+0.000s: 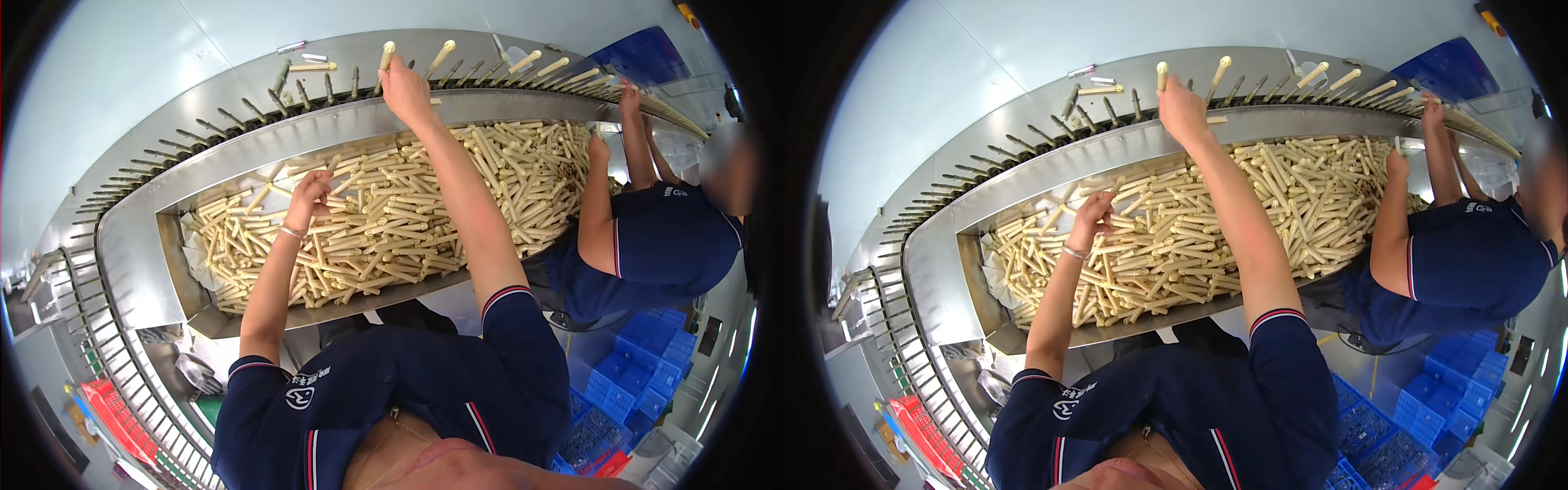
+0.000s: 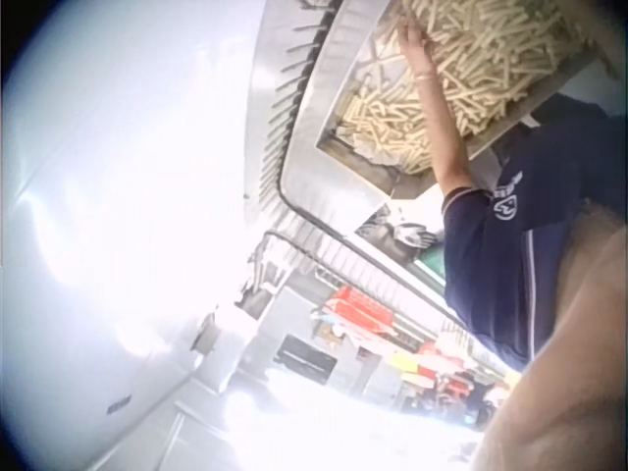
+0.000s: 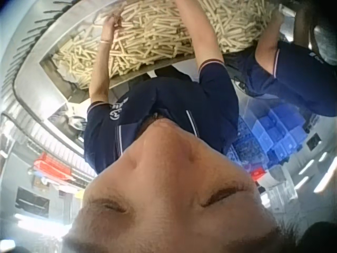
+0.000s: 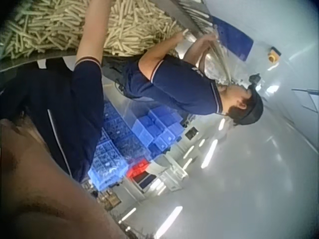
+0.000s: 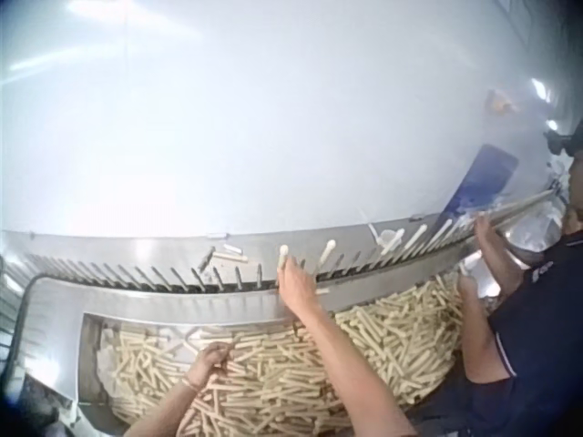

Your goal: Workers pick up white asparagus stalks from a bin and place them onto the vertical pegs of a moving conveyor belt, sometimes placing two at a time.

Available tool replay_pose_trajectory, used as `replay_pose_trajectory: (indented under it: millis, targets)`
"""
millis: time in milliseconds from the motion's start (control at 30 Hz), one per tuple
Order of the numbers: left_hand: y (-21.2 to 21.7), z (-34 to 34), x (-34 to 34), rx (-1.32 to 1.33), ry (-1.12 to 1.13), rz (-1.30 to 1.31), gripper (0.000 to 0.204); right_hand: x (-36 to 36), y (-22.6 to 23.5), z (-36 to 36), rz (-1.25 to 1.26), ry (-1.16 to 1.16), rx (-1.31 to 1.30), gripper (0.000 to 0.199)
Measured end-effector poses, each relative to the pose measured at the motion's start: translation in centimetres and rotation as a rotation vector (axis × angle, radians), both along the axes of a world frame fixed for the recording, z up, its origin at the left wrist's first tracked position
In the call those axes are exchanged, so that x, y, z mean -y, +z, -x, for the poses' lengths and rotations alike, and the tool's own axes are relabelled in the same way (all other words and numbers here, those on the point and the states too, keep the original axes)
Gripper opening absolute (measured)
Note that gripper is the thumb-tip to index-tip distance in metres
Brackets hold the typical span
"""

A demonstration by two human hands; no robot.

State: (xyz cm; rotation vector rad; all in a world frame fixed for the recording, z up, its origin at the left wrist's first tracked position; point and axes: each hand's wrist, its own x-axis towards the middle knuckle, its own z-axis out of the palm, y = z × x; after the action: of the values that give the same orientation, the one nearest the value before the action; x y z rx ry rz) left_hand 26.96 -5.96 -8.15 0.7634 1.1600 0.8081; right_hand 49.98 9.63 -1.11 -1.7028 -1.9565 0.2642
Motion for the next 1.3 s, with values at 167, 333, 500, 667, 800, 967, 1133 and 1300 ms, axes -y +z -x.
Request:
replay_pose_trajectory:
  millis: [167, 333, 500, 667, 800, 967, 1133, 1300]
  targets:
    - [2.2, 2.3, 1.1, 0.282, 0.074, -0.125, 0.022, 3.2, -3.1, -1.5, -0.01, -0.106, -0.084, 0.021]
    - [3.5, 1.5, -0.1, 0.429, 0.201, -0.254, 0.033, 10.2, -11.3, -4.5, 0.532, 0.184, 0.53, 0.019]
    - [6.4, 0.8, -5.4, 0.131, 0.335, -0.625, 0.019, 12.4, -11.5, -4.3, 0.591, 0.216, 0.737, 0.023]
    - [8.3, -1.2, -10.3, -0.037, 0.429, -0.842, 0.019, 13.4, -8.9, -4.8, 0.586, 0.304, 0.632, 0.018]
    - [8.6, -5.2, -12.8, -0.287, 0.344, -0.879, 0.022, 13.8, -5.8, -4.8, 0.443, 0.08, 0.375, 0.011]
    - [6.5, -7.7, -14.6, -0.56, 0.295, -0.92, 0.027, 11.3, -2.0, -4.7, 0.317, 0.089, -0.906, 0.018]
    - [5.4, -10.5, -12.8, -0.782, 0.227, -0.794, 0.035, 9.3, 1.2, -2.7, 0.069, 0.125, -1.041, 0.018]
    - [-2.7, -10.4, -1.3, -0.77, 0.039, -0.871, 0.042, 7.6, 1.8, -0.2, -0.018, 0.169, -0.807, 0.016]
